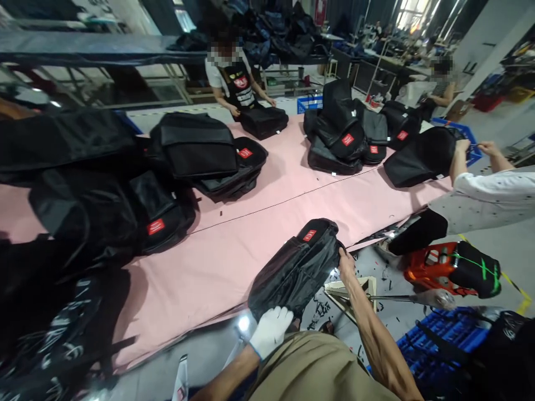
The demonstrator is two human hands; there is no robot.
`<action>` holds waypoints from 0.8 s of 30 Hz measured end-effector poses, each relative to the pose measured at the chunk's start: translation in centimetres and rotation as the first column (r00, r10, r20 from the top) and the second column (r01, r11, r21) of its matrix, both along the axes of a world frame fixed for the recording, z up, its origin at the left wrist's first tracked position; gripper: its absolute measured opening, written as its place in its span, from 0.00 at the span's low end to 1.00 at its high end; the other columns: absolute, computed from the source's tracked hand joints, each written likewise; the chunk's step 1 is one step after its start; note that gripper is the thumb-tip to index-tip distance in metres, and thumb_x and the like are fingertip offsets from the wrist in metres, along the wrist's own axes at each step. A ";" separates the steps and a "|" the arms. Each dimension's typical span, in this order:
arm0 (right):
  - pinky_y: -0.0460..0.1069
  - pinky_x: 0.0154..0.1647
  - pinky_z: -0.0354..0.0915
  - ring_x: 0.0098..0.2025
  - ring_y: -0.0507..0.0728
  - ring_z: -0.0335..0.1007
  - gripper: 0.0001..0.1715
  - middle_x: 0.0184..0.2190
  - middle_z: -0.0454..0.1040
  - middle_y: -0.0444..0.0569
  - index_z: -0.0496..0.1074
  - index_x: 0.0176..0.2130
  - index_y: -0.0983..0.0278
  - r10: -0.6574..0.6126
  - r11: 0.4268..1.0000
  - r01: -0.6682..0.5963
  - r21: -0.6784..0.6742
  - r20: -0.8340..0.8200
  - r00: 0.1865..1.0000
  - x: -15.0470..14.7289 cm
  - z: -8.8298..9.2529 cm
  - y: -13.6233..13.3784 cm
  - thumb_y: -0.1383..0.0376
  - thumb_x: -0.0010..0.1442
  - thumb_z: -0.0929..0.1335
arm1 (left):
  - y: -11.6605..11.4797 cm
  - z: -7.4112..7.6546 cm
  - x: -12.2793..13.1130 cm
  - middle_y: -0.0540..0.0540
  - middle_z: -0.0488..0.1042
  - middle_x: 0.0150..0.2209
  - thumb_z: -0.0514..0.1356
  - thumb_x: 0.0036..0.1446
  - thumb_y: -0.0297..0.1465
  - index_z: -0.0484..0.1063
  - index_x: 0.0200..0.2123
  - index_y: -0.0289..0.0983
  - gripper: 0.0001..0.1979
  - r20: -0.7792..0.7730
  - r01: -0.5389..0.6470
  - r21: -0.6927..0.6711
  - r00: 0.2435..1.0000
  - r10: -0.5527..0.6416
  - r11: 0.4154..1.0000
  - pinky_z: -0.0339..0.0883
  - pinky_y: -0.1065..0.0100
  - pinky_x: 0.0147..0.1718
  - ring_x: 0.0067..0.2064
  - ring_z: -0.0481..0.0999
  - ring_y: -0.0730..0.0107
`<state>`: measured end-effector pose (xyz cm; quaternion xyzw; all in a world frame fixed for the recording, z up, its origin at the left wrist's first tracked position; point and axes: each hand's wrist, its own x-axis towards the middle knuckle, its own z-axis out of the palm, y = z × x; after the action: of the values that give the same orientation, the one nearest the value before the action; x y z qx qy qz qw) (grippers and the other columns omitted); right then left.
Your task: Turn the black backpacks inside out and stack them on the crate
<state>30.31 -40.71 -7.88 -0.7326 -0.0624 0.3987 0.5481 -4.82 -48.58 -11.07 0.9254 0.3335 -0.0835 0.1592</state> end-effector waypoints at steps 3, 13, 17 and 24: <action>0.52 0.45 0.72 0.47 0.63 0.76 0.38 0.38 0.84 0.51 0.81 0.46 0.65 0.012 0.993 -0.026 0.118 0.115 0.993 -0.5 3.1 -0.4 0.35 0.62 0.71 | 0.0 -2.9 -0.7 0.37 0.84 0.58 0.57 0.65 0.20 0.83 0.59 0.42 0.25 0.058 -0.051 0.132 0.997 0.044 0.990 0.76 0.48 0.59 0.57 0.83 0.47; 0.50 0.34 0.70 0.33 0.56 0.69 0.28 0.36 0.78 0.46 0.73 0.44 0.60 0.152 0.901 -0.279 0.331 0.362 0.920 -5.5 9.1 -3.5 0.38 0.68 0.71 | 7.8 5.8 10.4 0.31 0.81 0.62 0.69 0.69 0.44 0.75 0.66 0.35 0.29 0.729 -0.606 0.114 0.590 0.348 0.788 0.74 0.40 0.67 0.65 0.80 0.40; 0.56 0.30 0.77 0.29 0.61 0.78 0.38 0.42 0.83 0.50 0.68 0.58 0.58 0.189 0.919 -0.209 0.333 0.091 0.978 -7.2 6.1 -6.1 0.35 0.64 0.72 | 11.4 12.8 15.9 0.29 0.54 0.82 0.79 0.56 0.47 0.59 0.81 0.41 0.56 0.724 -0.550 0.073 0.603 0.335 0.832 0.55 0.34 0.79 0.84 0.51 0.32; 0.56 0.33 0.78 0.31 0.63 0.83 0.38 0.40 0.85 0.51 0.74 0.46 0.58 0.162 0.960 -0.158 0.233 0.001 0.987 -3.7 7.4 -9.2 0.37 0.51 0.82 | 15.6 14.2 21.6 0.29 0.48 0.84 0.76 0.53 0.30 0.68 0.78 0.41 0.49 0.632 -0.380 0.136 0.745 0.215 0.915 0.57 0.33 0.77 0.81 0.55 0.24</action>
<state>26.62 -49.91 -0.48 -0.6525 -0.1627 0.4383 0.5964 16.82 -33.01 3.14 0.8496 0.4172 0.2867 0.1480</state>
